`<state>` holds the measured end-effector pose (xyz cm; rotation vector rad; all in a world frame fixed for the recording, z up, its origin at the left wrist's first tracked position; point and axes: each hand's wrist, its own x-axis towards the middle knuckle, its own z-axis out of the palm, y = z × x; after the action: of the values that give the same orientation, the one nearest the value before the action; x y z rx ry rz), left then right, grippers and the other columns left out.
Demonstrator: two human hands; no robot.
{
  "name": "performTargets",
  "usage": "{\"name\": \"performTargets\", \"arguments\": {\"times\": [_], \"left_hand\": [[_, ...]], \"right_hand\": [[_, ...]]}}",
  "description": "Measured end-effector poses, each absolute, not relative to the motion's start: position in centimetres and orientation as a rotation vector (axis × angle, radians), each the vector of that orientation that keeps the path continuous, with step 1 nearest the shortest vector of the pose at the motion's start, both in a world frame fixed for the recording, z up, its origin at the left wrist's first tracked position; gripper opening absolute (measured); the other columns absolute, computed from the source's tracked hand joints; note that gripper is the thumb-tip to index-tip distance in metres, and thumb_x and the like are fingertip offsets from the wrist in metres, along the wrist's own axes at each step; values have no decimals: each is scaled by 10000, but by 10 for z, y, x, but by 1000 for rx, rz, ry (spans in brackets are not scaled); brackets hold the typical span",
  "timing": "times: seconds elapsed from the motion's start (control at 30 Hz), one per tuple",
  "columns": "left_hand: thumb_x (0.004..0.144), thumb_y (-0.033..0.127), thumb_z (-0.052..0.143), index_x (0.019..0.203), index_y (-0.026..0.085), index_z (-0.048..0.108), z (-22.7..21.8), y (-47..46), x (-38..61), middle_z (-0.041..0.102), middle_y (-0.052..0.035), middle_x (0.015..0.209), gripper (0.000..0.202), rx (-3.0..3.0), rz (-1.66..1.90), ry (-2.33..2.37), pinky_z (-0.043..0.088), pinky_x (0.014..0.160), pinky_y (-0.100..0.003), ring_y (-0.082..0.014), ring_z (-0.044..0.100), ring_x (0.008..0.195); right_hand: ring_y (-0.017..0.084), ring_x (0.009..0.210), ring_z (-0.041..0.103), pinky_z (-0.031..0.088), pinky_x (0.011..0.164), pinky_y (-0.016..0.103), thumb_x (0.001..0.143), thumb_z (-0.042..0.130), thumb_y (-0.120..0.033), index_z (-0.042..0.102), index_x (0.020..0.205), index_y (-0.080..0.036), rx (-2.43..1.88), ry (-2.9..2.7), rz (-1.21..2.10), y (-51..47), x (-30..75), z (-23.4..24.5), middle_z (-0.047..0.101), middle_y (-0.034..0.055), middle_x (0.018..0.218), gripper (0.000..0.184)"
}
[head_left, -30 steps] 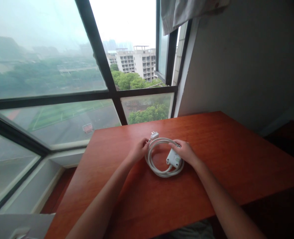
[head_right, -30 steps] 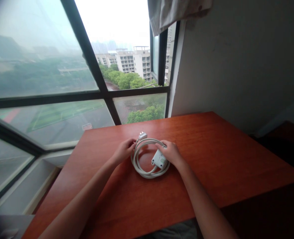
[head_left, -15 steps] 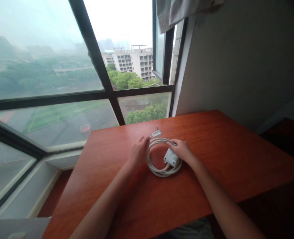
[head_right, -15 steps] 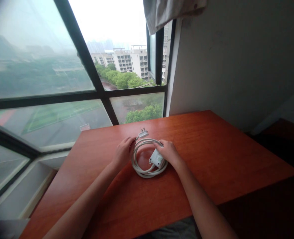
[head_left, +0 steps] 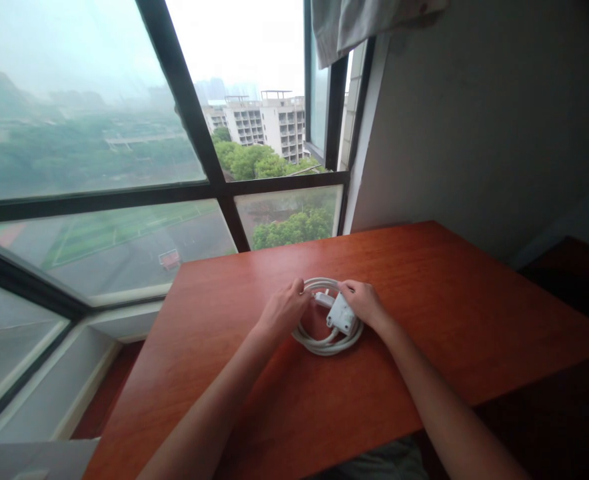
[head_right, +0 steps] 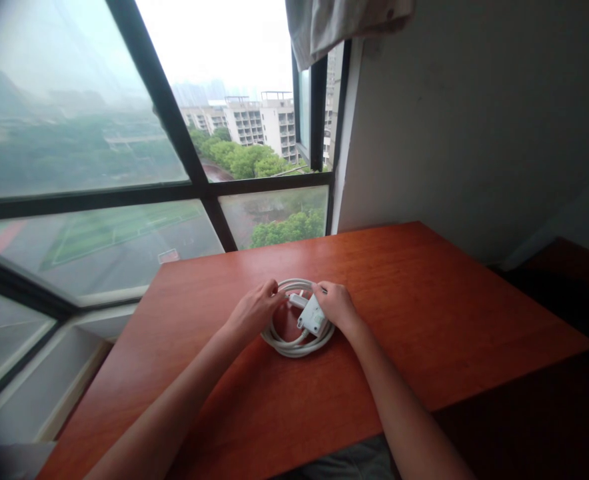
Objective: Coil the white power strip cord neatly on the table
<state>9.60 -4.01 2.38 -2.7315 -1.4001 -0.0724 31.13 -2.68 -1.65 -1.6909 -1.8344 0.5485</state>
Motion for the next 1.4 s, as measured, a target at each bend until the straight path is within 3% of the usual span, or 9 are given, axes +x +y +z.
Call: {"name": "performTargets", "arguments": {"times": [0.37,0.67,0.9,1.03,1.13,1.4], "left_hand": [[953,356,424,992,185,592,19,-32,108,575,-95,1012,242,-2578,-253,-1717,461,730,-286,-211,580,908],[916,390,436,1060,219,579,20,-43,88,610,-94,1080,265,-2548,-191,-2035,442,703,-286,-219,629,887],[865,514,471,923,180,597,28,-58,78,691,-127,876,362,-2611,-107,-2260,454,662,-302,-272,668,825],[849,467,515,975,180,555,27,-65,77,666,-47,644,316,-2867,-268,-2385,453,564,-270,-215,658,585],[856,401,511,1038,183,516,27,-68,79,647,-10,597,285,-2953,-419,-2570,438,469,-248,-190,628,475],[799,319,588,955,177,562,25,-63,79,666,-23,685,212,-2930,-508,-2421,459,513,-239,-176,637,533]], "right_hand": [[194,890,623,383,732,248,890,483,-446,699,957,-216,-1863,-1978,353,-37,315,-7,702,75,955,322],[192,922,608,398,770,255,893,496,-459,677,1018,-217,-1859,-1978,365,-37,315,-12,657,76,991,326],[188,920,625,407,785,246,934,423,-440,685,973,-206,-1815,-1895,451,-33,333,-11,699,79,978,353],[199,905,639,403,762,248,935,420,-426,697,946,-207,-1851,-1895,546,-32,337,-7,723,78,957,353],[203,880,645,398,729,249,931,424,-423,708,926,-204,-1857,-1915,576,-33,335,-5,731,80,938,359],[190,898,642,402,750,242,903,473,-387,713,921,-194,-1847,-2016,546,-32,331,-9,723,78,953,309]]}}
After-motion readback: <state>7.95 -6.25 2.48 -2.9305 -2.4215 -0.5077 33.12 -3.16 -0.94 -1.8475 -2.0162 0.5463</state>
